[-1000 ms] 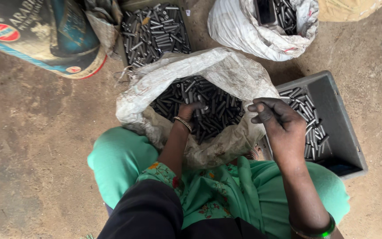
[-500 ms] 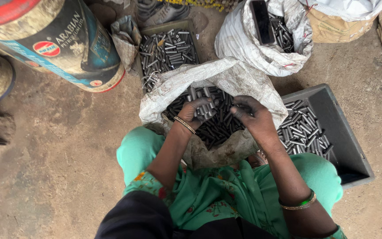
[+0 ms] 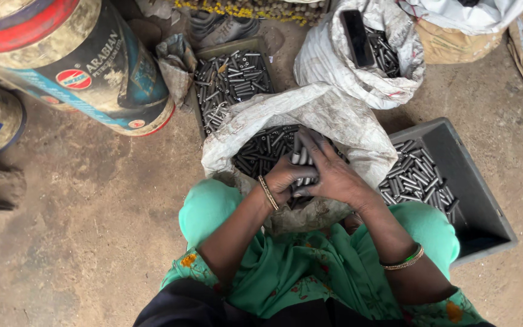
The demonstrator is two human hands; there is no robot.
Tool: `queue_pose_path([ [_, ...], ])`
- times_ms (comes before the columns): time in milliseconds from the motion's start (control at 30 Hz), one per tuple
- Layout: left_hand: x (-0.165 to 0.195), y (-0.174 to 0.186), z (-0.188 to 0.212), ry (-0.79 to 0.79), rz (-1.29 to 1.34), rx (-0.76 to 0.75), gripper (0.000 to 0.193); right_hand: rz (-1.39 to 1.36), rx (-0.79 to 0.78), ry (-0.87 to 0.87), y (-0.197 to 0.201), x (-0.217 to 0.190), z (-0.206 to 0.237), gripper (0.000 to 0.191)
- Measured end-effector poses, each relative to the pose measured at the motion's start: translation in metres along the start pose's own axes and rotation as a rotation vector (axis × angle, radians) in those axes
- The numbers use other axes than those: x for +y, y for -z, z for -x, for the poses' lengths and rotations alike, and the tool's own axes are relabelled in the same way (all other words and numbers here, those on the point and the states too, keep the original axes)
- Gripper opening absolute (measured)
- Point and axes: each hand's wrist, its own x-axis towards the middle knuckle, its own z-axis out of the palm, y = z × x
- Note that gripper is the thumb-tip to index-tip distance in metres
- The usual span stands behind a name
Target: The person sits on the floor and sorts small black metal roller parts from a white sack, picking them one at a time and placing selected pieces into a plastic tray beside the sack. They hold a small group of parts in one hand while continuing to pick through the sack with the other.
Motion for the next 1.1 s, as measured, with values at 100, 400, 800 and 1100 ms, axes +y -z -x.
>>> queue_pose_path([
  [100, 0.001, 0.002, -0.004, -0.033, -0.004, -0.044, 0.053, -0.047, 0.054, 0.047, -0.002, 0.005, -0.004, 0.13],
  [400, -0.001, 0.0, -0.025, 0.03, -0.007, -0.087, 0.054, -0.03, 0.121, 0.146, -0.003, 0.032, -0.016, 0.116],
  [800, 0.013, -0.007, -0.024, 0.082, 0.083, -0.054, 0.058, -0.211, 0.097, 0.201, 0.01, 0.039, -0.019, 0.089],
  [1100, 0.007, -0.004, -0.03, 0.038, 0.131, -0.006, 0.051, 0.189, 0.078, 0.213, 0.008, 0.019, -0.017, 0.139],
])
